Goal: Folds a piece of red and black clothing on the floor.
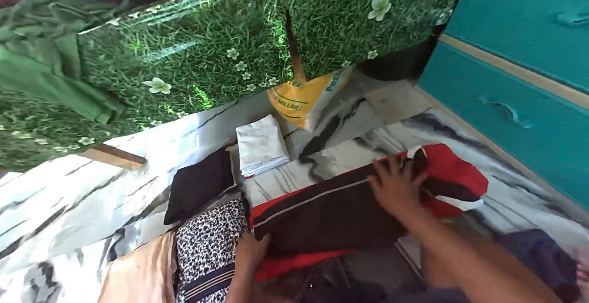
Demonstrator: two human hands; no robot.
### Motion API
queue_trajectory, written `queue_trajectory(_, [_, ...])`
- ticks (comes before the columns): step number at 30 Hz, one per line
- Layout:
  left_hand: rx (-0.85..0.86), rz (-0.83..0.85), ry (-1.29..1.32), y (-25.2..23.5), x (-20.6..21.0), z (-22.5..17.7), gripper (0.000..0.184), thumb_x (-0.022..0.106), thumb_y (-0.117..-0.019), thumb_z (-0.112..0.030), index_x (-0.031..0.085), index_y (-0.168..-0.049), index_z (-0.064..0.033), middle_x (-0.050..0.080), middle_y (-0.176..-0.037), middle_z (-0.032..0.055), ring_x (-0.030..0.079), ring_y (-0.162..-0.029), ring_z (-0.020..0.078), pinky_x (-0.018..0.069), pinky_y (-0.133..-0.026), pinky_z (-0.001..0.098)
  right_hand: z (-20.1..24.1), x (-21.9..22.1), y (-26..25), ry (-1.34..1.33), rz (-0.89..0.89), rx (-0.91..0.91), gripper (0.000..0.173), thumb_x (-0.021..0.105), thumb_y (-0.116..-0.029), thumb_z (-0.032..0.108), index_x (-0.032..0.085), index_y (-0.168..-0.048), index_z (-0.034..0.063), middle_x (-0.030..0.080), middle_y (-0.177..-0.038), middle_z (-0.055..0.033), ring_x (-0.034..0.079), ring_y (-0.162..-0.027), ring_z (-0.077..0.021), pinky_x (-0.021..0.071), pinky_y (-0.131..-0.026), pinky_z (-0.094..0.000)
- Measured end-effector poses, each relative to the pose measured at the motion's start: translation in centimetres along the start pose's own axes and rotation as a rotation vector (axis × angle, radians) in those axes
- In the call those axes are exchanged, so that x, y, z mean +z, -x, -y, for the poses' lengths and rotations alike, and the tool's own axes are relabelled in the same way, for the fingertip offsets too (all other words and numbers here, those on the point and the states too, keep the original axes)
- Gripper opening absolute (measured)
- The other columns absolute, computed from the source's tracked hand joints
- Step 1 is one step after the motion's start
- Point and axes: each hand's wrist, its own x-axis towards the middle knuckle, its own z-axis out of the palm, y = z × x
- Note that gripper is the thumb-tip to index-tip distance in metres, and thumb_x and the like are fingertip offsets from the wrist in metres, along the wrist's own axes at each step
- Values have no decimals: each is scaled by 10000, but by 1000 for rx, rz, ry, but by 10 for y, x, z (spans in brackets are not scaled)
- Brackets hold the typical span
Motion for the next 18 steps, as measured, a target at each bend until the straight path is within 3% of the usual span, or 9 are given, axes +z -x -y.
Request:
queue_trajectory(1, [29, 12, -27, -2, 1, -1, 865, 743, -867, -524, 481, -1422, 85, 518, -1425, 322, 529, -1328, 441, 439, -1090, 595, 15, 10, 13, 4, 92, -8, 692, 442, -1013, 631, 367, -1606, 282, 89, -1718, -186, -8, -1532, -566, 26, -1083, -879])
queue_trajectory(3, [51, 39, -50, -7, 3, -4, 908, 783, -850, -476, 420, -1462, 88, 512, -1426, 324, 533, -1323, 444, 448, -1088, 590, 36, 34, 27, 24, 192, -35, 780, 341, -978, 744, 275, -1635, 328, -9, -1723, -183, -77, -1524, -573, -21, -1076, -880])
queue_trajectory(7, [-20, 77, -30, -15, 1, -10, 855, 870, -783, -405, 500, -1378, 84, 652, -1242, 280, 642, -1181, 406, 508, -1013, 574, 29, 92, 28, 42, 165, -68, 763, 310, -938, 807, 257, -1612, 455, 38, -1731, -142, -73, -1524, -573, -44, -1069, -882])
queue_trajectory(10, [-75, 85, 98, -26, 7, -5, 672, 900, -751, -330, 631, -1208, 82, 695, -1122, 269, 676, -1083, 409, 535, -949, 589, 19, 113, 24, 62, 127, -88, 750, 285, -931, 821, 231, -1605, 497, 64, -1735, -106, -72, -1530, -558, -29, -1073, -878])
queue_trajectory(12, [-67, 106, 249, -27, 12, 3, 571, 894, -746, -238, 657, -1158, 78, 705, -1078, 258, 689, -1028, 392, 549, -914, 584, 17, 116, 25, 54, 119, -87, 749, 278, -929, 825, 235, -1602, 502, 60, -1736, -93, -76, -1534, -548, -36, -1075, -875])
queue_trajectory(15, [0, 113, 438, -24, 14, 6, 562, 869, -759, -119, 627, -1236, 53, 709, -1098, 237, 702, -1007, 357, 568, -890, 558, 15, 119, 23, 30, 97, -87, 747, 279, -926, 828, 259, -1597, 501, 69, -1735, -94, -63, -1537, -544, -40, -1077, -874])
queue_trajectory(18, [160, 62, 593, -22, 14, 8, 734, 830, -753, -22, 500, -1408, 12, 666, -1212, 243, 683, -1068, 352, 578, -890, 559, 16, 119, 21, 22, 95, -87, 754, 252, -929, 830, 246, -1603, 491, 48, -1737, -95, -91, -1536, -540, -51, -1071, -874])
